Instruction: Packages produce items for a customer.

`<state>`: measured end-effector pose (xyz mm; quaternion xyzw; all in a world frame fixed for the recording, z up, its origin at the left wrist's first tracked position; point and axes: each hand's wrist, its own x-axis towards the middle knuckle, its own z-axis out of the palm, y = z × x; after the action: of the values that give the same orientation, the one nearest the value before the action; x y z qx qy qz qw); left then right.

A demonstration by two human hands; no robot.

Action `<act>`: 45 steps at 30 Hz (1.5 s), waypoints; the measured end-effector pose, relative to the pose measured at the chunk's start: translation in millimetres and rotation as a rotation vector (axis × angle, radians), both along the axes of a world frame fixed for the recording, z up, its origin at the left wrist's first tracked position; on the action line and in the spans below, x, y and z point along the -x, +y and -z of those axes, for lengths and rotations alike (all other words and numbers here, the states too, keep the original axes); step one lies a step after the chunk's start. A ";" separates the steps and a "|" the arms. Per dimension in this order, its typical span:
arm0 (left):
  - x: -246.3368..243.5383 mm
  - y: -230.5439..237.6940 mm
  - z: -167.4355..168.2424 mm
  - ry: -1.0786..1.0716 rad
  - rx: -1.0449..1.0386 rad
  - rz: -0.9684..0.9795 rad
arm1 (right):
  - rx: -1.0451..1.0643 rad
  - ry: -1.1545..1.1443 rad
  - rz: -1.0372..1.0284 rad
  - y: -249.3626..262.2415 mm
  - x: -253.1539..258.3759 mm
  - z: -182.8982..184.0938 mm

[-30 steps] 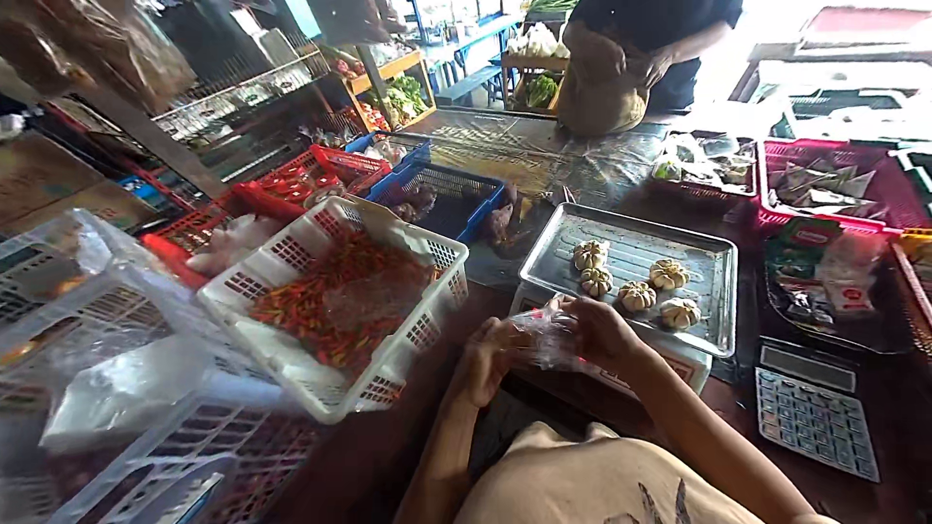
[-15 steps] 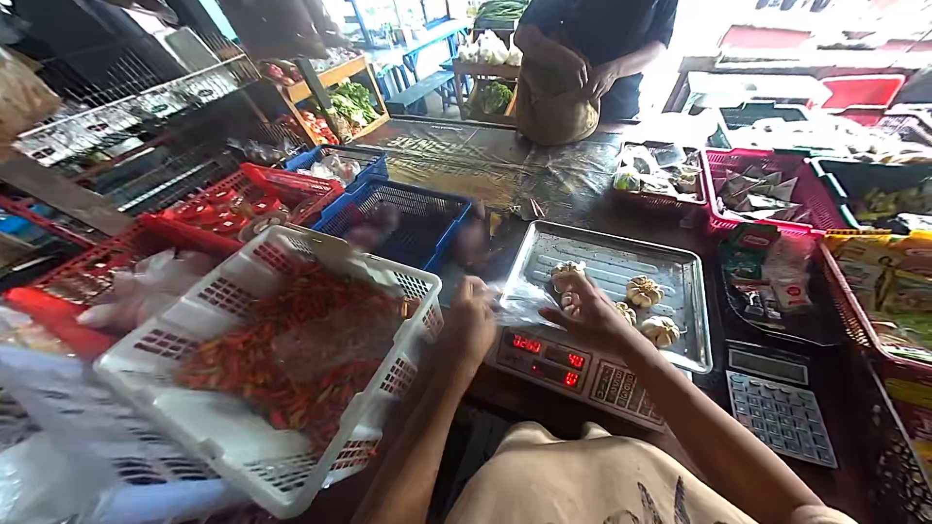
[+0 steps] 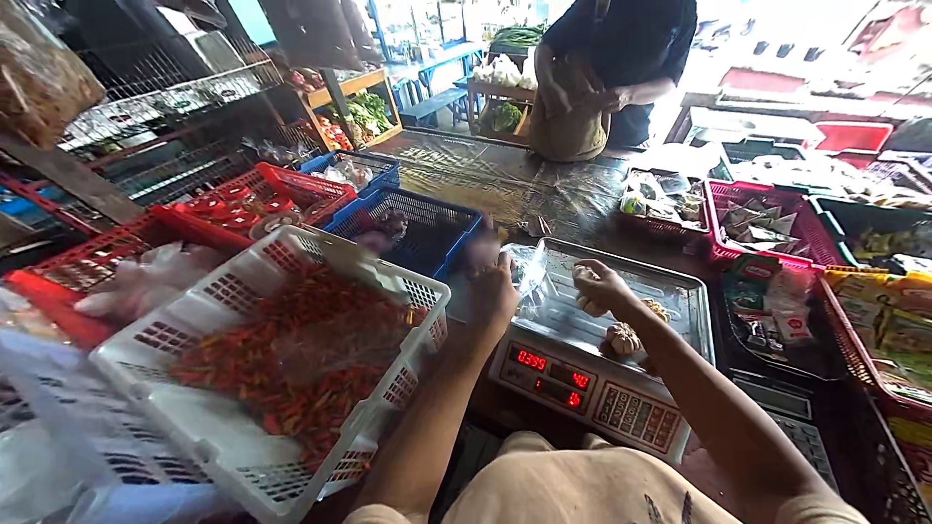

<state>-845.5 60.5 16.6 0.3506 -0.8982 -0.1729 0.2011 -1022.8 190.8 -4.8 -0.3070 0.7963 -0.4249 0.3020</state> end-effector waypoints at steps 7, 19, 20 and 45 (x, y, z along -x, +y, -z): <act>31.2 34.7 -15.9 0.065 -0.159 0.266 | 0.350 -0.783 -0.319 -6.3 -7.3 -45.2; 72.4 39.5 -12.5 0.096 -0.676 0.351 | 0.254 -0.791 -0.045 -4.9 7.9 -65.1; 75.9 36.7 -16.2 0.079 -0.717 0.369 | 0.206 -0.672 -0.073 -0.2 11.6 -65.9; 81.6 46.2 -56.4 0.076 -0.715 0.595 | 0.246 -0.286 0.126 92.8 -7.0 -84.4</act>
<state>-927.0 106.8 73.0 0.1184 -0.8357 -0.5347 0.0418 -1015.9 283.5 79.5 -0.2275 0.7051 -0.5762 0.3449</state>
